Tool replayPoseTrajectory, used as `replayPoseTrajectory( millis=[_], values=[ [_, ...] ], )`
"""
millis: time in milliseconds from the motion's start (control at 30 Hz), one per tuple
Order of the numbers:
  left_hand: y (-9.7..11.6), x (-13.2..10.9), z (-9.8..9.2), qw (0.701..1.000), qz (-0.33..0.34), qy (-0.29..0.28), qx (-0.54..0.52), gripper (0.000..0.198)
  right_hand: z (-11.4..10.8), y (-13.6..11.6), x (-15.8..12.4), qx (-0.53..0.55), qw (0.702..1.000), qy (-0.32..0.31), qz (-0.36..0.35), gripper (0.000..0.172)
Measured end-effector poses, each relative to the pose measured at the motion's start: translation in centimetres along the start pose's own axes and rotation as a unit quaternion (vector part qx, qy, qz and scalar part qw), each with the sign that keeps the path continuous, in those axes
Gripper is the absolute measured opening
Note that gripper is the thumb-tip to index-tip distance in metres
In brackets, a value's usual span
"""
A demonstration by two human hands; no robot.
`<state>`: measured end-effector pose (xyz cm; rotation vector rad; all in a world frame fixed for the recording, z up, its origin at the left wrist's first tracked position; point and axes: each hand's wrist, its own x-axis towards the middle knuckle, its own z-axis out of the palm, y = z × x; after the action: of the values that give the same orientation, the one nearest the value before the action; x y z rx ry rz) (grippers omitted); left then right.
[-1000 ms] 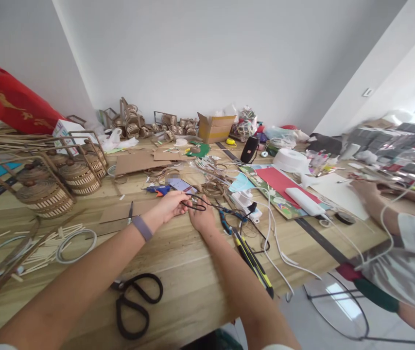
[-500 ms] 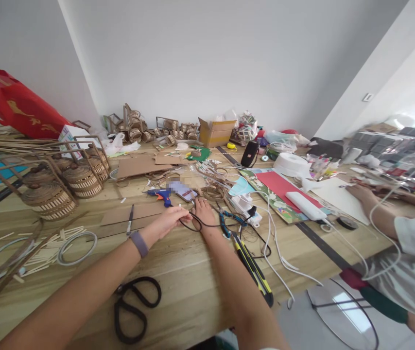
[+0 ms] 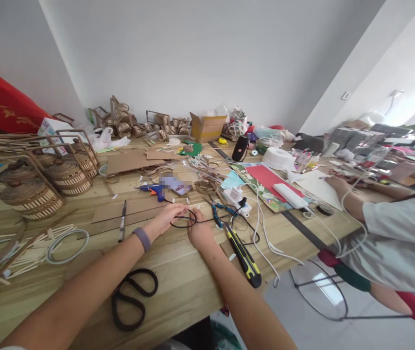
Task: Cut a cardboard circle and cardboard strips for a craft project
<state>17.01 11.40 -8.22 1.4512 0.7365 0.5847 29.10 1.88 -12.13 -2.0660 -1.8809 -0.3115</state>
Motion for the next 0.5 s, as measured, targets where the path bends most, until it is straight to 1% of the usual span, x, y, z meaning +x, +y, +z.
replayPoseTrajectory(
  millis=[100,233,333,433,500],
  values=[
    [0.2,0.0,0.1,0.998,0.041,0.019,0.048,0.036,-0.9,-0.9,-2.4,-0.014,1.000,0.007,0.027,0.039],
    [0.3,-0.5,-0.2,0.985,0.095,0.025,0.139,0.034,-2.0,-1.3,-4.4,-0.048,0.993,0.014,0.108,0.044],
    [0.1,-0.7,-0.3,0.967,0.128,0.027,0.220,0.034,-2.4,-1.6,-4.7,-0.079,0.985,0.007,0.152,0.043],
    [0.0,-0.8,-0.3,0.944,0.155,0.031,0.290,0.035,-3.0,-1.8,-4.5,-0.109,0.980,-0.009,0.164,0.040],
    [0.0,-0.7,-0.3,0.929,0.172,0.033,0.326,0.034,-3.8,-1.4,-4.1,-0.129,0.977,-0.024,0.165,0.036]
  ],
)
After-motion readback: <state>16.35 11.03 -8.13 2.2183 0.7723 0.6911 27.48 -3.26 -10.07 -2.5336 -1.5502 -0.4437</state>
